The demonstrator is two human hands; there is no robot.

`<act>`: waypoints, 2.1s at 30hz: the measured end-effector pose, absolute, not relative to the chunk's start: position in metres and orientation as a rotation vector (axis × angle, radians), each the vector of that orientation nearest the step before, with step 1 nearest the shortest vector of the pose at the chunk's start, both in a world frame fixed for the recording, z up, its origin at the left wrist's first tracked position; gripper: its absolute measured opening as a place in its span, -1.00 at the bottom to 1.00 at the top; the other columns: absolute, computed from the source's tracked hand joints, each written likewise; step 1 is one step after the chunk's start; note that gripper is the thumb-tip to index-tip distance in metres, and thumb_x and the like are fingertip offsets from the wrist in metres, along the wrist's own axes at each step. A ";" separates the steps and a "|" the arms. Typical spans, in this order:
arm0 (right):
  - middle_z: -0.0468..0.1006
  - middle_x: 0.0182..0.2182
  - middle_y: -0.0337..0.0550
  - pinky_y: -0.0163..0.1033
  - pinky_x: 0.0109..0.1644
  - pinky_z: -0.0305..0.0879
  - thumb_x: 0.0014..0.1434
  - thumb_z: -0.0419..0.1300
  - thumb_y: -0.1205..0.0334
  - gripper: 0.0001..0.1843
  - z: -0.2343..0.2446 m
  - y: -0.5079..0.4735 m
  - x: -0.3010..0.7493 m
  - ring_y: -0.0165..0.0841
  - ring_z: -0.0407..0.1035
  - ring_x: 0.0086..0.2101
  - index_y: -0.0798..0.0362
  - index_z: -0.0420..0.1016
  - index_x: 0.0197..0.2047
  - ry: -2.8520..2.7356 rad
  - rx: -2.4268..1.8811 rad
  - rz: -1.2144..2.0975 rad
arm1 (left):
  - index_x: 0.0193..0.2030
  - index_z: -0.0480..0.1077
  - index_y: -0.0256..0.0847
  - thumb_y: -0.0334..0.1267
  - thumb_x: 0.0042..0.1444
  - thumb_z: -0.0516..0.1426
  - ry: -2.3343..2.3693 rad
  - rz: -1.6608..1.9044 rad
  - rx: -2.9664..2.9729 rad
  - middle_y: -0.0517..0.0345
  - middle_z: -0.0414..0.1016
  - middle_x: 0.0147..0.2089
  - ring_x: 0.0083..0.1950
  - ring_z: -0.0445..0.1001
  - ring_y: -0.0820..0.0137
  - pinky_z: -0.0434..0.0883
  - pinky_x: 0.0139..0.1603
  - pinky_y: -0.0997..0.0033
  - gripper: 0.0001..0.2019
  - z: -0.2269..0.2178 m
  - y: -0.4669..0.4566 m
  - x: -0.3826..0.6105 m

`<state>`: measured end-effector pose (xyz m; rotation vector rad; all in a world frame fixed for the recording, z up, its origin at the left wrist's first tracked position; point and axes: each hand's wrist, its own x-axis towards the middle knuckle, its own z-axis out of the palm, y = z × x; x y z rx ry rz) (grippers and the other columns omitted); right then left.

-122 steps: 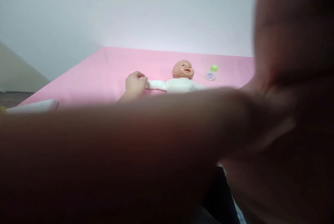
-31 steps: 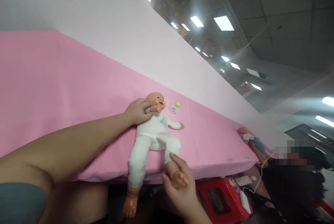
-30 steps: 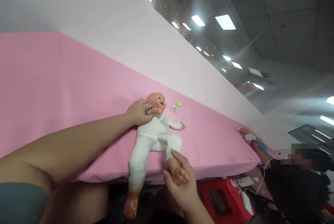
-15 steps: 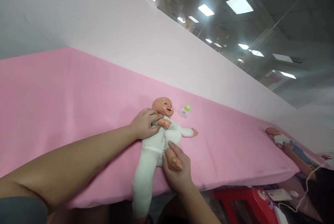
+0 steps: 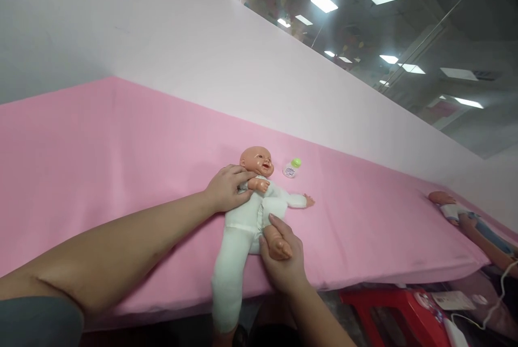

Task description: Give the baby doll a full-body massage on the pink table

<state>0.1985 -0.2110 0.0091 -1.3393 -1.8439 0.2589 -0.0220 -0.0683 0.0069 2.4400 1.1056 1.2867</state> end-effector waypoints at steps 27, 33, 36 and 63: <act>0.56 -0.46 -0.20 -0.22 -0.38 0.53 0.20 0.08 0.28 -0.51 -0.004 -0.207 0.203 -0.25 0.53 -0.46 0.06 0.35 0.21 -1.851 -1.332 0.217 | 0.24 0.44 0.14 -0.18 0.19 0.19 1.187 1.200 2.258 0.15 0.55 0.10 0.16 0.46 0.11 0.44 0.17 0.07 -0.55 0.009 -0.067 -0.024; 0.67 -0.22 -0.01 -0.16 -0.21 0.59 0.12 0.14 0.26 -0.41 0.006 -0.208 0.201 -0.19 0.60 -0.32 0.14 0.36 0.24 -1.914 -1.361 0.135 | 0.25 0.44 0.12 -0.15 0.20 0.19 1.188 1.194 2.270 0.17 0.56 0.11 0.17 0.45 0.12 0.40 0.22 0.06 -0.54 0.010 -0.068 -0.027; 0.68 -0.20 -0.01 -0.16 -0.19 0.60 0.08 0.15 0.25 -0.37 0.014 -0.210 0.198 -0.20 0.61 -0.31 0.14 0.37 0.25 -1.929 -1.344 0.155 | 0.27 0.43 0.11 -0.14 0.20 0.18 1.187 1.184 2.267 0.16 0.57 0.11 0.18 0.44 0.12 0.40 0.22 0.06 -0.53 0.010 -0.068 -0.029; 0.67 -0.02 0.04 -0.22 -0.03 0.59 0.07 0.31 0.27 -0.34 0.040 -0.323 0.240 -0.17 0.63 -0.11 0.05 0.40 0.26 -2.032 -1.411 0.099 | 0.27 0.43 0.06 -0.02 0.26 0.12 1.204 1.129 2.353 0.08 0.52 0.18 0.22 0.41 0.04 0.31 0.29 0.00 -0.55 0.006 -0.062 -0.024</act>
